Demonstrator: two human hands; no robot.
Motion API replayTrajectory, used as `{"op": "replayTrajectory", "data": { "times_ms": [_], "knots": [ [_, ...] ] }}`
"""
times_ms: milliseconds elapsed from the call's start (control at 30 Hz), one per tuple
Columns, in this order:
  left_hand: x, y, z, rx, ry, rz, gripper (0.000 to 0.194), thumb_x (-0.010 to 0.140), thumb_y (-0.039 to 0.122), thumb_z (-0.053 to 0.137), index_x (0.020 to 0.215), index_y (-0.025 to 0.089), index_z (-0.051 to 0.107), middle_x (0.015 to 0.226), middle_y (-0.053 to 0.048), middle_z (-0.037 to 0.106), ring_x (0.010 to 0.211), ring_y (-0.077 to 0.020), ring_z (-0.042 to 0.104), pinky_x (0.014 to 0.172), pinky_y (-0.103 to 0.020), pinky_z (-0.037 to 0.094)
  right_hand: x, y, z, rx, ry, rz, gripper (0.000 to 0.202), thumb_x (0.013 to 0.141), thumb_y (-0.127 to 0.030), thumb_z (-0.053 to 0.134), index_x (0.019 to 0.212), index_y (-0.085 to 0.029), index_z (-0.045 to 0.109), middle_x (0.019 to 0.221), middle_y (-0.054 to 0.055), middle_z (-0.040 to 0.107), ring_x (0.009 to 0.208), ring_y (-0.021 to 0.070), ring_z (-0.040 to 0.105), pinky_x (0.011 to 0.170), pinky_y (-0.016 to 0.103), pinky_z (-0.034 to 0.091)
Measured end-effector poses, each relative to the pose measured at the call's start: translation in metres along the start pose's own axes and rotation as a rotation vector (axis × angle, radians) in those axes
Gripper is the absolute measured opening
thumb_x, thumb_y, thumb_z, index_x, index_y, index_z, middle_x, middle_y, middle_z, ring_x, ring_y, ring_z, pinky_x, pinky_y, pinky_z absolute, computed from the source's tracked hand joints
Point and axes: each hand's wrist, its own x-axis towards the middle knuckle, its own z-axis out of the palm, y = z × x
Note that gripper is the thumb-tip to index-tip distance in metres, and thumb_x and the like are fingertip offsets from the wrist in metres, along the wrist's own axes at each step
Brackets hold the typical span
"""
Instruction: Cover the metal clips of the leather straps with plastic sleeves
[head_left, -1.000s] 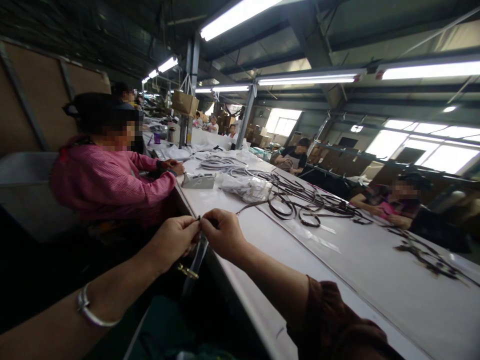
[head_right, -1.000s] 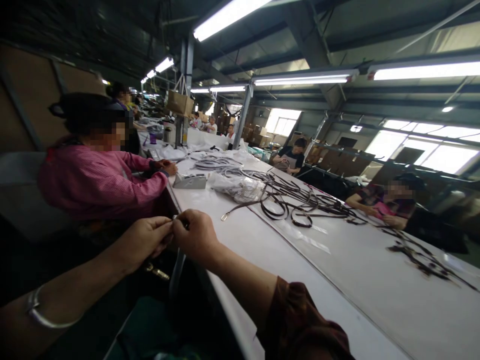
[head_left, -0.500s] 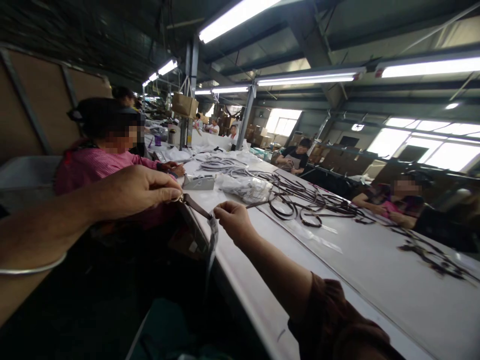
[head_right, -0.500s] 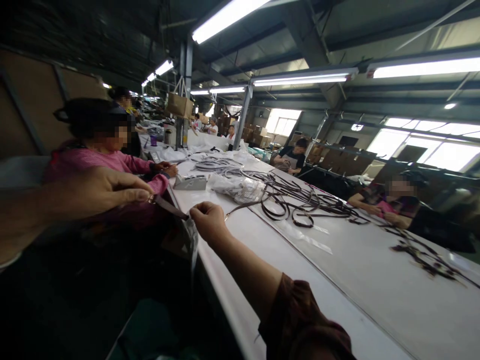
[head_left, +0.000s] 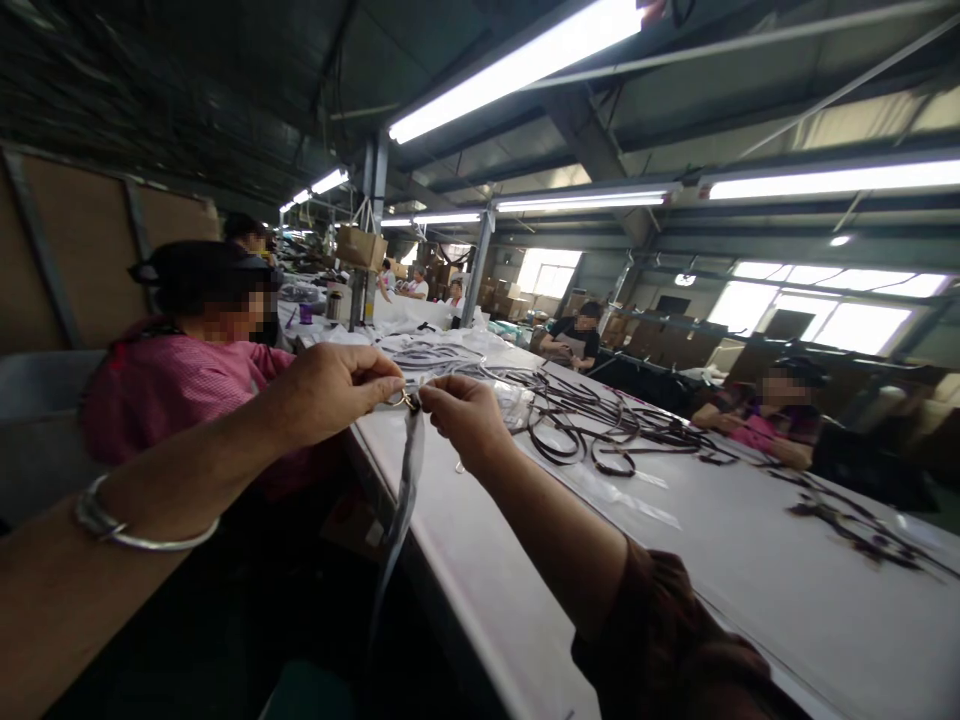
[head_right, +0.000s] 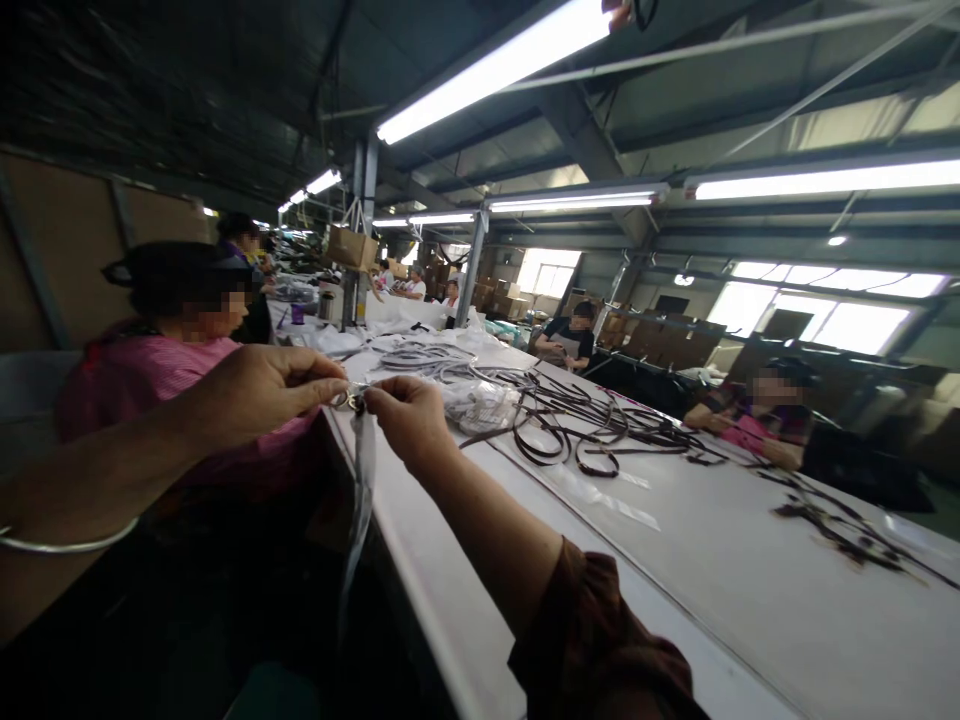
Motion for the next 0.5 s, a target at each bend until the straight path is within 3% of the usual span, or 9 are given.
{"op": "replayTrajectory", "data": {
  "times_ms": [100,267,367,500],
  "knots": [
    [-0.002,0.000,0.006,-0.065,-0.059,-0.054,0.039,0.078,0.049,0.066,0.100,0.018,0.074,0.077,-0.004,0.071,0.066,-0.0172,0.061,0.058,-0.025,0.043,0.001,0.001,-0.001,-0.082,0.005,-0.092,0.018,0.071,-0.033,0.068,0.065,-0.017,0.064,0.055,-0.005,0.053,0.051,0.0090,0.044,0.050,0.022,0.034],
    [-0.007,-0.003,0.011,-0.134,-0.271,-0.096,0.045,0.082,0.053,0.063,0.111,0.021,0.074,0.055,0.002,0.057,0.050,-0.0135,0.052,0.047,-0.022,0.035,0.001,0.009,-0.003,-0.208,-0.010,-0.211,0.025,0.076,-0.039,0.067,0.066,-0.017,0.062,0.057,-0.005,0.053,0.055,0.0100,0.044,0.051,0.022,0.034],
    [-0.009,-0.004,0.016,-0.148,-0.271,-0.079,0.040,0.083,0.049,0.063,0.109,0.021,0.075,0.051,0.003,0.055,0.047,-0.0126,0.049,0.045,-0.022,0.033,-0.002,0.011,-0.005,-0.307,-0.021,-0.275,0.023,0.080,-0.038,0.065,0.071,-0.017,0.064,0.062,-0.003,0.057,0.060,0.0118,0.050,0.055,0.023,0.037],
    [-0.010,0.001,0.021,-0.132,-0.259,-0.123,0.035,0.081,0.046,0.063,0.098,0.019,0.076,0.047,0.003,0.055,0.044,-0.0123,0.047,0.043,-0.022,0.032,-0.006,0.011,-0.008,-0.523,-0.044,-0.409,0.010,0.082,-0.024,0.061,0.076,-0.018,0.066,0.069,-0.001,0.062,0.069,0.0133,0.055,0.064,0.025,0.039]
  ]
}}
